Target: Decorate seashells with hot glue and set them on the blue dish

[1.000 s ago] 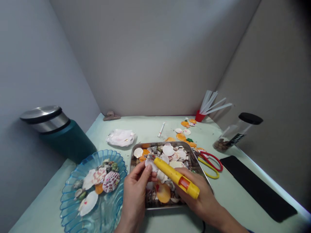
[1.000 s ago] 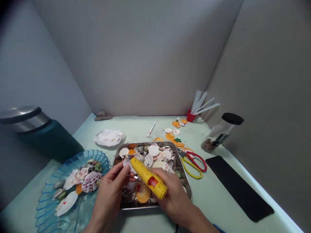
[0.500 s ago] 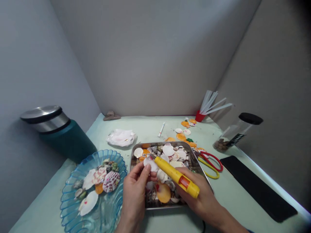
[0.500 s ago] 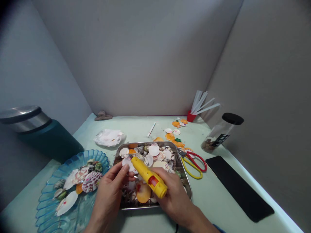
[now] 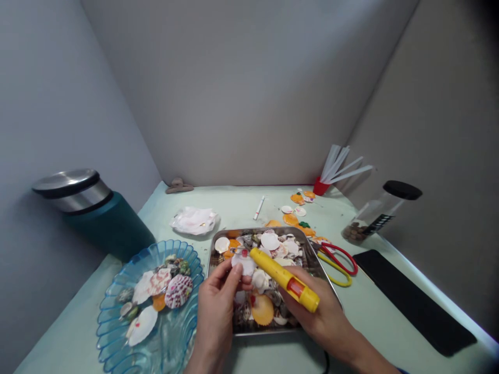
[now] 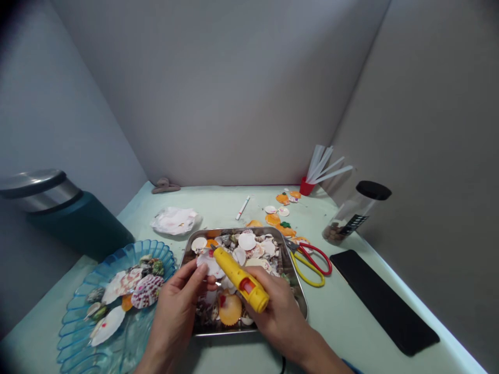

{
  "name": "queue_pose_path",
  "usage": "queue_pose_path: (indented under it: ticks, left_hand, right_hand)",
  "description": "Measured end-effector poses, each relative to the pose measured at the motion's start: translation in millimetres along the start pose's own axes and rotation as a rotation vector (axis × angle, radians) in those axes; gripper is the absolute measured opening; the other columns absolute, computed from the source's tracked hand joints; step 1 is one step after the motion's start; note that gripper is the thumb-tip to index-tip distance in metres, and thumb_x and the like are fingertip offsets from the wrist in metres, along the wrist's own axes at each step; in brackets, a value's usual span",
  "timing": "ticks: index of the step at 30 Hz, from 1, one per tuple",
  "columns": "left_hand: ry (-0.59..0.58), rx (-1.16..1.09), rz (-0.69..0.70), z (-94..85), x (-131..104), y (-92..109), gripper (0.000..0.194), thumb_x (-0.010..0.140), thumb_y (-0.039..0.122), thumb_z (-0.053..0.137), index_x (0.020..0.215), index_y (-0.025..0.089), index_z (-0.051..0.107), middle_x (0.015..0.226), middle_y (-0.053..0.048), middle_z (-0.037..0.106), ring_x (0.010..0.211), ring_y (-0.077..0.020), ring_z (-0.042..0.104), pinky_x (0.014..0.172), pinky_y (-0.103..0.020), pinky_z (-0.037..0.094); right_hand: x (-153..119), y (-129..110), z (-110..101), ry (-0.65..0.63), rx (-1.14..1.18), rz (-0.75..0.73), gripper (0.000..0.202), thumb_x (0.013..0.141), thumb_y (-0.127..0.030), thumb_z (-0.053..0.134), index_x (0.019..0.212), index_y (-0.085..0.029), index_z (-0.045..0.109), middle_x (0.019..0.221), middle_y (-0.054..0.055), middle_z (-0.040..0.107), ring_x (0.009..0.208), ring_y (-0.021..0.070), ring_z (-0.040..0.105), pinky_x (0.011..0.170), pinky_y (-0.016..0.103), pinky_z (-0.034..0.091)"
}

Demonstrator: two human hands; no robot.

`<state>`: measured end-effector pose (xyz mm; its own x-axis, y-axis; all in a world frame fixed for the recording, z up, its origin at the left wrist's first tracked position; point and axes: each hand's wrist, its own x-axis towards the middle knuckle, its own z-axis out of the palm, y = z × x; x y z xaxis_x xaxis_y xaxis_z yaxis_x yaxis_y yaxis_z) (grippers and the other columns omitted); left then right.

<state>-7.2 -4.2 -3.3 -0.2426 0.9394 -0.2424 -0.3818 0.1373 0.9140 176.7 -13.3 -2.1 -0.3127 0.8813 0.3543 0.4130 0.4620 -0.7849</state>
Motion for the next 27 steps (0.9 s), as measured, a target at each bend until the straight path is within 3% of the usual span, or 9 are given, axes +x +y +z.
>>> queue_pose_path:
  ticks: [18,27]
  left_hand:
    - [0.000,-0.004,-0.007,0.9,-0.9,1.3,0.045,0.064,0.038,0.080,0.100,0.012,0.073,0.066,-0.004,0.070,0.057,-0.0130,0.062,0.057,-0.022,0.051]
    - [-0.018,-0.032,-0.027,2.7,-2.3,4.1,0.042,0.065,0.038,0.079,0.098,0.012,0.073,0.069,-0.005,0.071,0.057,-0.0129,0.062,0.059,-0.023,0.052]
  right_hand:
    - [2.8,-2.8,-1.0,-0.040,0.046,0.007,0.014,0.089,-0.023,0.053,0.103,-0.022,0.056,0.088,0.000,0.066,0.069,0.0146,0.061,0.065,0.022,0.045]
    - [4.2,-10.6,-3.2,-0.012,-0.033,-0.125,0.026,0.085,-0.013,0.053,0.109,-0.022,0.056,0.093,0.003,0.071,0.077,0.0164,0.067,0.069,0.021,0.050]
